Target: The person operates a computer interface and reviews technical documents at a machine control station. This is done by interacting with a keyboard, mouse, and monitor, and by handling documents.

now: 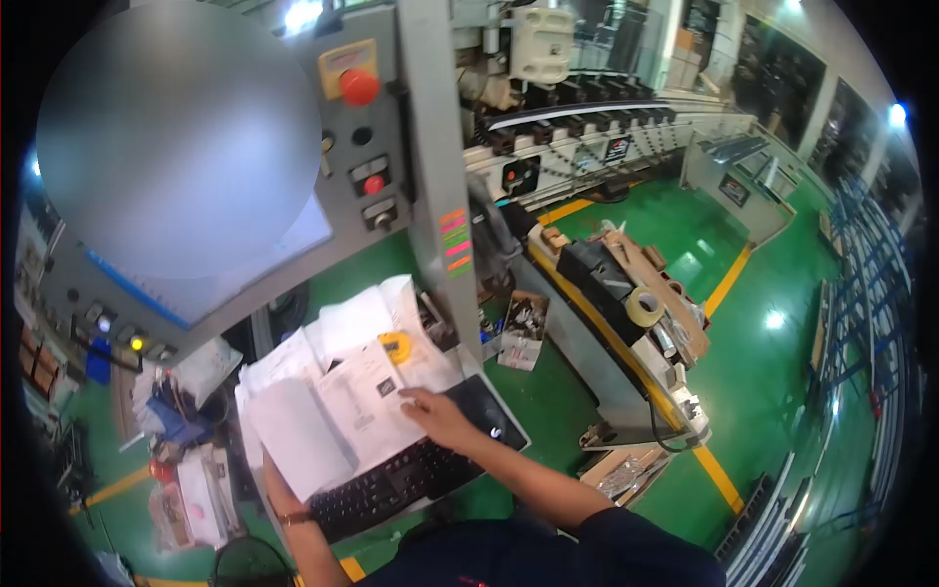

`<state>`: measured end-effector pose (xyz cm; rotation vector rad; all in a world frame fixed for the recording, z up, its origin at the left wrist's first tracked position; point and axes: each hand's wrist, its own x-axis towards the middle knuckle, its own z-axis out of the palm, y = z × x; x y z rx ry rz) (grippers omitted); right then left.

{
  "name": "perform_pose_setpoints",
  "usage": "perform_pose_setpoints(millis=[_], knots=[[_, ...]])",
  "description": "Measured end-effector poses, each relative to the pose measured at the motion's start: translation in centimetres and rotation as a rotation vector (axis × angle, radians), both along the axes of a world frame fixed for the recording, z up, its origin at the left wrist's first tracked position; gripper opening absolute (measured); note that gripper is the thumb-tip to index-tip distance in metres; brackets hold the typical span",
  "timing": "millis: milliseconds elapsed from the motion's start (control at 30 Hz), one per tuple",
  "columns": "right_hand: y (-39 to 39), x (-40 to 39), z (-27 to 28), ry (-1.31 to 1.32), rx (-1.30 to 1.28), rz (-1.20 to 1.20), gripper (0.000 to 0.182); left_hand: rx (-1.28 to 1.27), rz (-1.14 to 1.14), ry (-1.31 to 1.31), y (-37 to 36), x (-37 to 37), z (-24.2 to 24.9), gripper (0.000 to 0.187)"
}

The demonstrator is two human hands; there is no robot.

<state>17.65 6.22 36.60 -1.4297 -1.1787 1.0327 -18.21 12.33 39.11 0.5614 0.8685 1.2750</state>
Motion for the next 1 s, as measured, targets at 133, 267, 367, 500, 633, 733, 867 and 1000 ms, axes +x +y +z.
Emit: perform_pose_setpoints(millis=[133, 267, 367, 500, 633, 733, 867, 1000], knots=[[-0.8, 0.5, 0.7, -0.045, 0.102, -0.085, 0.056, -0.004, 0.139, 0.110, -1.0, -1.6, 0.8, 0.059], [-0.7, 1.3, 3.0, 0.600, -0.336, -0.013, 0.037, 0.015, 0.188, 0.157, -0.7, -3.0, 1.2, 0.042], [-0.4, 1.7, 2.3, 0.465, -0.301, 0.086, 0.024, 0.070, 0.251, 0.296, -1.0, -2.4, 1.8, 0.036], [-0.2, -0.4, 2.6, 0.342, -0.146, 0.077, 0.017, 0.147, 0.240, 0.468, -2.0, -0.8, 1.4, 0.037], [0.6, -5.0, 5.0, 0.248, 0.040, 0.143, 0.022, 0.123, 0.054, 0.535, -2.3, 2.8, 1.2, 0.037], [1.1, -7.8, 6.4, 0.206, 0.098, 0.274, 0.027, -0.031, -0.104, 0.281, -3.3, 6.9, 6.2, 0.041], [0.8, -8.8, 8.0, 0.256, -0.031, 0.403, 0.025, 0.257, -0.016, 0.587, -3.7, 7.9, 7.2, 0.041], [0.8, -8.9, 6.8, 0.344, 0.079, 0.243, 0.022, 0.153, -0.081, 0.388, -3.0, 4.7, 6.0, 0.026]])
